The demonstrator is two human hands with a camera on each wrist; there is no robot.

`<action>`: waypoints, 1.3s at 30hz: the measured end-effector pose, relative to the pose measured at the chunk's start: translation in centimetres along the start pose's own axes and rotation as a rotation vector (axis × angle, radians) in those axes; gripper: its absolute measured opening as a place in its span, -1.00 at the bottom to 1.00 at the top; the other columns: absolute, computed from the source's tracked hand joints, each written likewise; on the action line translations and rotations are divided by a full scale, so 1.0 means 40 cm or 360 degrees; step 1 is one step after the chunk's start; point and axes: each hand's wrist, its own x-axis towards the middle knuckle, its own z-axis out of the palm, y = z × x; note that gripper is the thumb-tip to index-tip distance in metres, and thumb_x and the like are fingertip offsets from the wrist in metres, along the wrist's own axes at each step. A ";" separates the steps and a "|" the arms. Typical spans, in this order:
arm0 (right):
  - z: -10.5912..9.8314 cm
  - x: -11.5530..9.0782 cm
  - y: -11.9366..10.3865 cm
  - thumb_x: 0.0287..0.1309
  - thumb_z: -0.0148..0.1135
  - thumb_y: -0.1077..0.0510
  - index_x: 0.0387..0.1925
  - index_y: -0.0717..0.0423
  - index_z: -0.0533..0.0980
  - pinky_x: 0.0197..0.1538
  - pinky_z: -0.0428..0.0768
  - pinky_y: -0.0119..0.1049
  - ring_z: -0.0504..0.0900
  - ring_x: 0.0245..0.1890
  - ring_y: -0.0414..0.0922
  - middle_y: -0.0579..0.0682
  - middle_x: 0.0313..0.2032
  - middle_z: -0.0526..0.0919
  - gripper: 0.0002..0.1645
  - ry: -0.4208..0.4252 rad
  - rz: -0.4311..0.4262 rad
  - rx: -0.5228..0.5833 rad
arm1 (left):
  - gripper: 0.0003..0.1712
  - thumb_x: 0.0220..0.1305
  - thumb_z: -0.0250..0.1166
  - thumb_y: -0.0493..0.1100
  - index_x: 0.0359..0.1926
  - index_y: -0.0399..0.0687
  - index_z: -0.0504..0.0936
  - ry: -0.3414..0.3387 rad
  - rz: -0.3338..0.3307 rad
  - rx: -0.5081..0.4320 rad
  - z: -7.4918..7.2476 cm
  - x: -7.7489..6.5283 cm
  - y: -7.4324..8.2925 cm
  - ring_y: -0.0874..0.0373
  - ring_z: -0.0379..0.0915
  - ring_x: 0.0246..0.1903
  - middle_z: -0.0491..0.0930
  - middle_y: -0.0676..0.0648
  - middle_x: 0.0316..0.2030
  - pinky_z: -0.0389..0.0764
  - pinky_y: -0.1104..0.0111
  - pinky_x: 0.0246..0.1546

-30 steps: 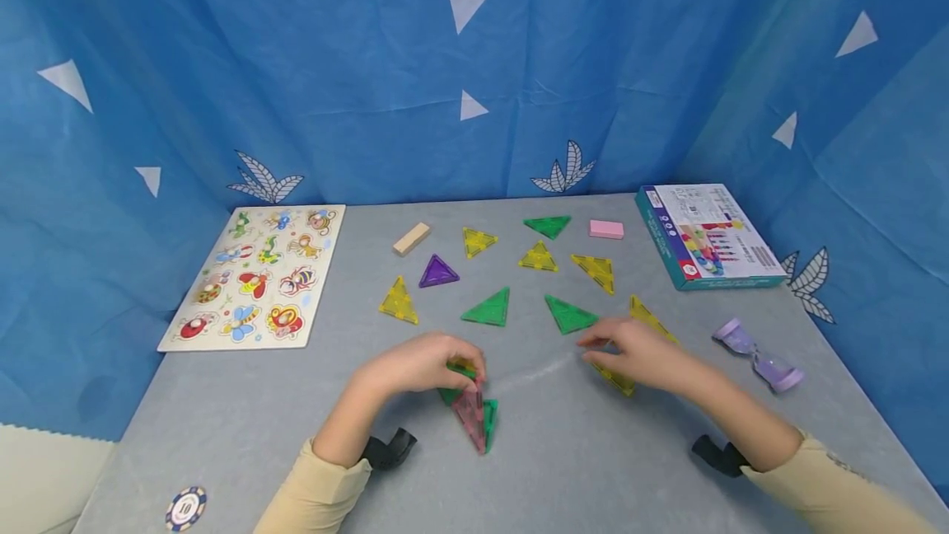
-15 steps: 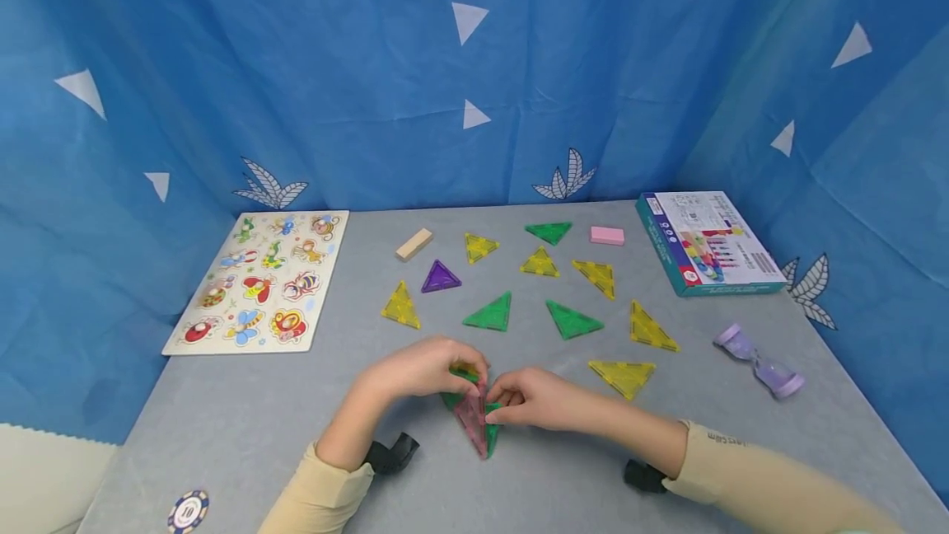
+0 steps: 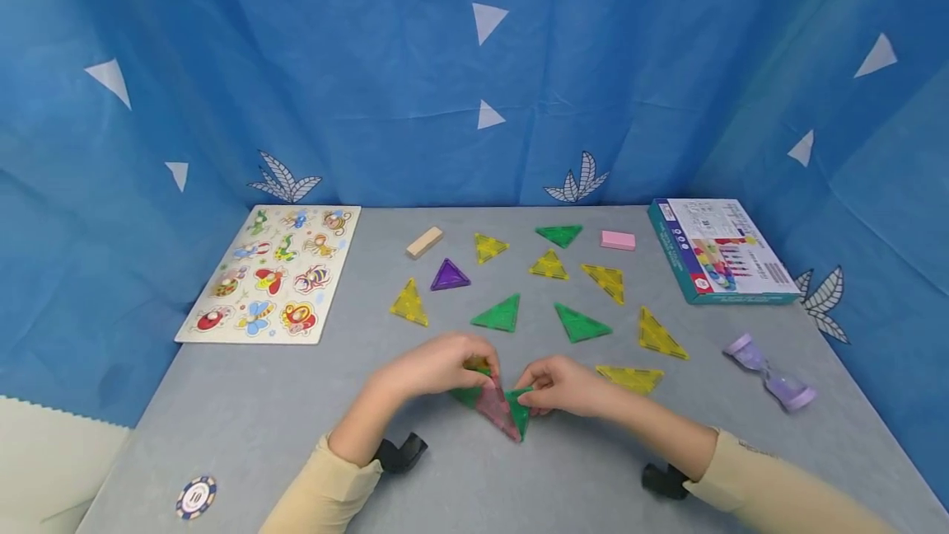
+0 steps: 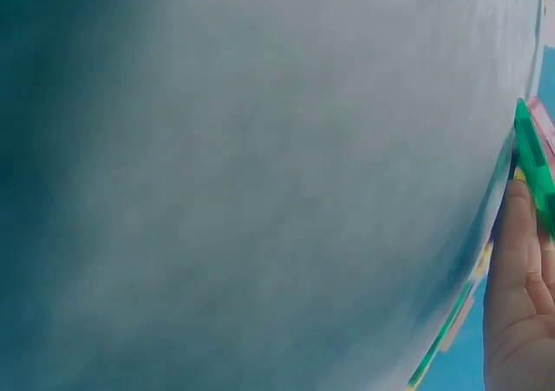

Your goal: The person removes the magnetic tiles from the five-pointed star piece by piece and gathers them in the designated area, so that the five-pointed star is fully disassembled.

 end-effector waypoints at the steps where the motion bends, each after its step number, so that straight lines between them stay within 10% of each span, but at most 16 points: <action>1: -0.007 -0.003 0.003 0.18 0.22 0.19 -0.24 0.23 0.59 -0.34 0.62 -0.23 0.65 -0.42 -0.02 0.09 -0.48 0.66 -0.83 0.0005 -0.0011 0.0022 | -0.95 0.17 0.33 -0.12 -0.33 0.16 0.63 0.0012 0.0003 -0.0008 0.000 0.001 -0.001 0.39 0.43 -0.33 0.55 0.27 -0.33 0.48 0.47 -0.26; 12: -0.113 -0.017 -0.005 0.22 0.19 0.17 -0.18 0.31 0.55 -0.23 0.61 -0.07 0.64 -0.30 0.15 0.21 -0.39 0.66 -0.75 0.0238 -0.0052 0.0036 | -0.95 0.15 0.35 -0.14 -0.37 0.14 0.63 0.0009 0.0045 0.0035 0.002 0.005 0.001 0.38 0.38 -0.43 0.54 0.27 -0.39 0.44 0.51 -0.37; 19: -0.146 0.067 -0.061 0.21 0.20 0.07 -0.12 0.25 0.51 -0.14 0.58 0.00 0.62 -0.23 0.20 0.19 -0.33 0.67 -0.67 0.0409 -0.0014 0.0069 | -0.95 0.17 0.34 -0.12 -0.37 0.11 0.60 -0.0047 0.0106 0.0243 0.046 0.024 0.060 0.43 0.33 -0.45 0.48 0.26 -0.42 0.37 0.61 -0.41; 31: -0.005 0.348 -0.259 0.20 0.20 0.20 -0.16 0.18 0.58 -0.18 0.61 -0.15 0.66 -0.38 -0.10 0.04 -0.42 0.67 -0.81 -0.0228 0.0144 -0.0204 | -0.94 0.25 0.25 -0.07 -0.30 0.11 0.55 -0.0027 0.0097 0.0449 0.087 0.025 0.108 0.42 0.40 -0.31 0.49 0.21 -0.31 0.41 0.60 -0.26; 39: 0.071 0.439 -0.303 0.21 0.17 0.26 -0.20 0.24 0.58 -0.26 0.62 -0.25 0.63 -0.48 -0.14 0.08 -0.46 0.65 -0.84 -0.0418 0.0210 -0.0312 | -0.94 0.24 0.26 -0.07 -0.30 0.10 0.57 0.0002 0.0110 0.0565 0.099 0.021 0.115 0.42 0.40 -0.32 0.51 0.21 -0.31 0.38 0.63 -0.29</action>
